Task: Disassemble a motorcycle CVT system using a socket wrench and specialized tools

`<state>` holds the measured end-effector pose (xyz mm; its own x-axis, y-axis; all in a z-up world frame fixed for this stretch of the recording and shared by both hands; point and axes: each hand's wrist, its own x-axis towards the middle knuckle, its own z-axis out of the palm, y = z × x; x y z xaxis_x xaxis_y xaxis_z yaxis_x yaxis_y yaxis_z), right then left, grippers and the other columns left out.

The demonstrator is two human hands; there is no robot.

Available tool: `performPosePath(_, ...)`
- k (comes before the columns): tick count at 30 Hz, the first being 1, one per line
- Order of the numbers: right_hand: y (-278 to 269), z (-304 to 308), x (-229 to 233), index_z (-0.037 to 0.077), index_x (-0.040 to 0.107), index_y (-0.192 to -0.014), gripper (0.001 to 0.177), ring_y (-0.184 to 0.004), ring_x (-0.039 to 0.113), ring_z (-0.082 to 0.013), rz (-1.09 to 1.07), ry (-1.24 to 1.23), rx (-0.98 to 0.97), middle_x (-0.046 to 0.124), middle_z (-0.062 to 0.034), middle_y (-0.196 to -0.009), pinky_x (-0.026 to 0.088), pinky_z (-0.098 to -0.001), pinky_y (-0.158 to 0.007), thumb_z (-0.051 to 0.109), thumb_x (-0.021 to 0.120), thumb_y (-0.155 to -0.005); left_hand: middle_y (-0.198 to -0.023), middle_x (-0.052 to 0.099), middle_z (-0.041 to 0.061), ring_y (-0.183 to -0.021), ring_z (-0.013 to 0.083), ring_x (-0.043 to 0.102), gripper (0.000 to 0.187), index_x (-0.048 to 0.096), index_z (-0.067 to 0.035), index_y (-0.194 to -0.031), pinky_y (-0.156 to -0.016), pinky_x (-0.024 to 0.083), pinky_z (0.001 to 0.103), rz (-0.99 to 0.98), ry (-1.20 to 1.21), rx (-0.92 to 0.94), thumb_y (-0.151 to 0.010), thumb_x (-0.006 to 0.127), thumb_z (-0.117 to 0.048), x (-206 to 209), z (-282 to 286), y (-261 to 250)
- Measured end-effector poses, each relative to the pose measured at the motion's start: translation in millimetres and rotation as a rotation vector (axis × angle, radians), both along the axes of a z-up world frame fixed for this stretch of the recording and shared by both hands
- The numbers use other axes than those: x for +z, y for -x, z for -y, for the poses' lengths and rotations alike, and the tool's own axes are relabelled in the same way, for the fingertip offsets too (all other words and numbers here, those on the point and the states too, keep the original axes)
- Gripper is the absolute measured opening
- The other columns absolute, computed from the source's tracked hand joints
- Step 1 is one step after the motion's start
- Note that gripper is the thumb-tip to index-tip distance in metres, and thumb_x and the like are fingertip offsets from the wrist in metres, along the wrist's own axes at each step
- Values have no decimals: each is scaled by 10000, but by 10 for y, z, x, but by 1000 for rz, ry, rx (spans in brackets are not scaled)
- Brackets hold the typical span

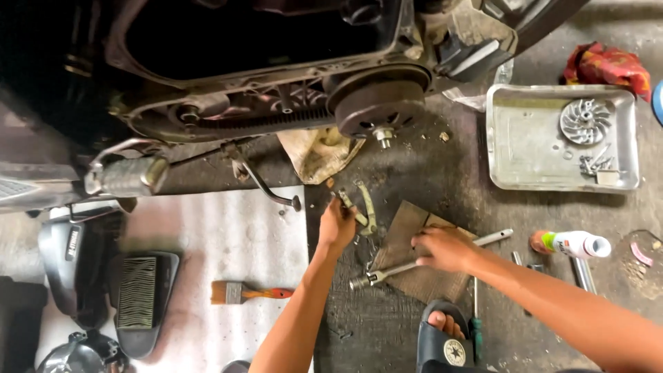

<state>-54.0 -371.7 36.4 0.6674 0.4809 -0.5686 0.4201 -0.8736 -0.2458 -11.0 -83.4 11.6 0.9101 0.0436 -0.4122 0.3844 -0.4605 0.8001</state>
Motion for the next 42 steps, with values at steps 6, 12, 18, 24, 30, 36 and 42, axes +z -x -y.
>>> performPosePath(6,285,60,-350,132,523,-1290,380,-1169,631,-341,103,-32,269,587,-139,-1229,546,-479,-957,379,616,-1017,-826,766,117,-865,356,761,310,734,-113,-896,-745,586,469,-38,-136,108,-852,754,-419,-154,-35,24)
performPosePath(12,457,201,-802,142,463,-1319,357,-898,680,-296,296,-48,376,522,-99,-1172,600,-461,-722,387,517,-1064,-1146,701,237,-1148,434,662,526,696,-19,-1175,-985,514,522,-246,-567,-634,-900,627,-461,581,-57,313)
performPosePath(18,91,-154,-84,141,513,-1346,334,-785,735,-369,116,-329,220,566,-75,-1169,602,-497,-676,342,465,-1084,-1028,712,232,-1038,452,701,371,612,-54,-1156,-890,550,567,-53,-209,-1044,-988,529,-374,1173,-425,436)
performPosePath(24,-74,-612,923,155,653,-1021,261,-703,752,-348,215,-500,151,702,-93,-843,613,-447,-575,413,613,-1010,-962,713,235,-951,433,719,342,612,-5,-1102,-783,580,527,-196,-135,-1008,-1038,494,-319,2346,-866,307)
performPosePath(30,181,-783,1374,249,662,-1040,277,-639,752,-329,391,-483,95,738,-43,-806,608,-450,-552,508,579,-985,-761,679,166,-816,385,729,347,604,-107,-919,-759,594,465,-96,-219,-1048,-990,557,-444,2689,-1018,367)
performPosePath(36,379,-773,1720,234,667,-968,221,-509,689,-154,526,-309,-28,731,83,-738,505,-331,-409,449,620,-942,-637,598,-9,-512,138,550,303,637,-131,-1164,-487,489,268,72,-247,-1212,-1081,478,-376,2360,-883,219)
performPosePath(42,568,-616,1699,280,625,-974,293,-583,730,-291,362,-52,-286,759,25,-736,552,-485,-540,561,547,-945,-711,676,45,-555,209,620,610,728,-127,-1047,-541,508,414,51,-212,-1209,-888,510,-674,1945,-556,-41)
